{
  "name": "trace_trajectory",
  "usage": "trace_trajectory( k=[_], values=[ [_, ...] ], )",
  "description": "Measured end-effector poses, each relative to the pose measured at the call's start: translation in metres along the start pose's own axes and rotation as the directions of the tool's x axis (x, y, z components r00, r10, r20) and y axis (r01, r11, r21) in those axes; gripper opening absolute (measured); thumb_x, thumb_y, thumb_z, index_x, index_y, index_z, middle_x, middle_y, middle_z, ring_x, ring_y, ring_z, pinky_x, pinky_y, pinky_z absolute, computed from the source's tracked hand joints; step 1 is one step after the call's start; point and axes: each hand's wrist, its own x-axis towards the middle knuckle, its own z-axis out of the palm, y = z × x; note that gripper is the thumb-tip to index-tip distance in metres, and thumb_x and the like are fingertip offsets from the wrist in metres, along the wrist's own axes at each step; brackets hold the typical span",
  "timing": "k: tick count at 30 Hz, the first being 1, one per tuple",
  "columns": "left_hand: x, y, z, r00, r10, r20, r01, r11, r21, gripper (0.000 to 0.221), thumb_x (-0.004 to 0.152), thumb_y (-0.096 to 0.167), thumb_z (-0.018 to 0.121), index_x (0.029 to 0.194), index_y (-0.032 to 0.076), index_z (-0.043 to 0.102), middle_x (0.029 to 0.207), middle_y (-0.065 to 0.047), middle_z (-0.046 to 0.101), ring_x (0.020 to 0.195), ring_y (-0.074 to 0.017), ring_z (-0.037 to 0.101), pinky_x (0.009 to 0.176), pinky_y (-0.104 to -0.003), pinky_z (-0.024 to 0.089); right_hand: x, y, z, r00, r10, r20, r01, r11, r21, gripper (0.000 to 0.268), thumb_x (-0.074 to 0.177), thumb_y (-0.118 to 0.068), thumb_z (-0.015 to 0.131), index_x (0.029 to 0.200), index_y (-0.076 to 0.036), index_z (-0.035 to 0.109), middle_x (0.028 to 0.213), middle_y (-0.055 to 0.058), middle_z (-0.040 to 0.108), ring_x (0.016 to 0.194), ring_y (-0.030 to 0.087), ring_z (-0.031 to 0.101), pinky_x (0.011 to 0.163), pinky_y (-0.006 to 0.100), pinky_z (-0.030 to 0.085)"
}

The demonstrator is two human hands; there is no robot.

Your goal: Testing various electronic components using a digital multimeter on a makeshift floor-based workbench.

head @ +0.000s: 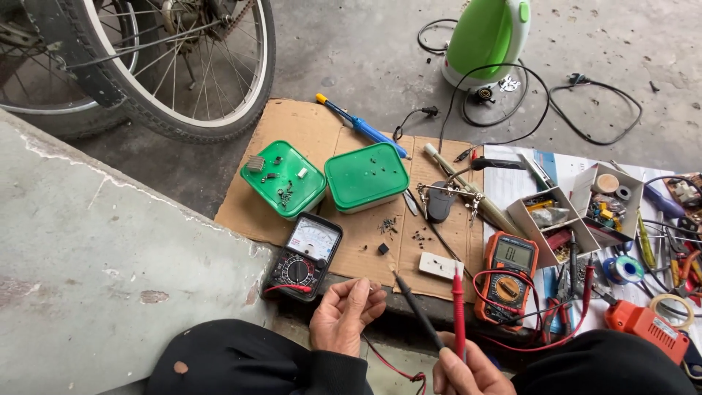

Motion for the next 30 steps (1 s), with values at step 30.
trace_trajectory(
  k=[30],
  values=[
    [0.017,-0.02,-0.017,0.992,0.016,0.127,-0.005,0.996,-0.091,0.059,0.089,-0.014,0.077,0.145,-0.003,0.063,0.111,-0.023,0.077,0.097,-0.0305,0.075,0.09,-0.041,0.066,0.007,0.049,0.022,0.99,-0.112,-0.09,0.107,0.992,-0.063,0.03,0.092,0.009,0.076,0.118,0.016,0.089,0.05,0.031,0.078,0.041,0.033,0.071,0.043,0.034,0.047]
  ],
)
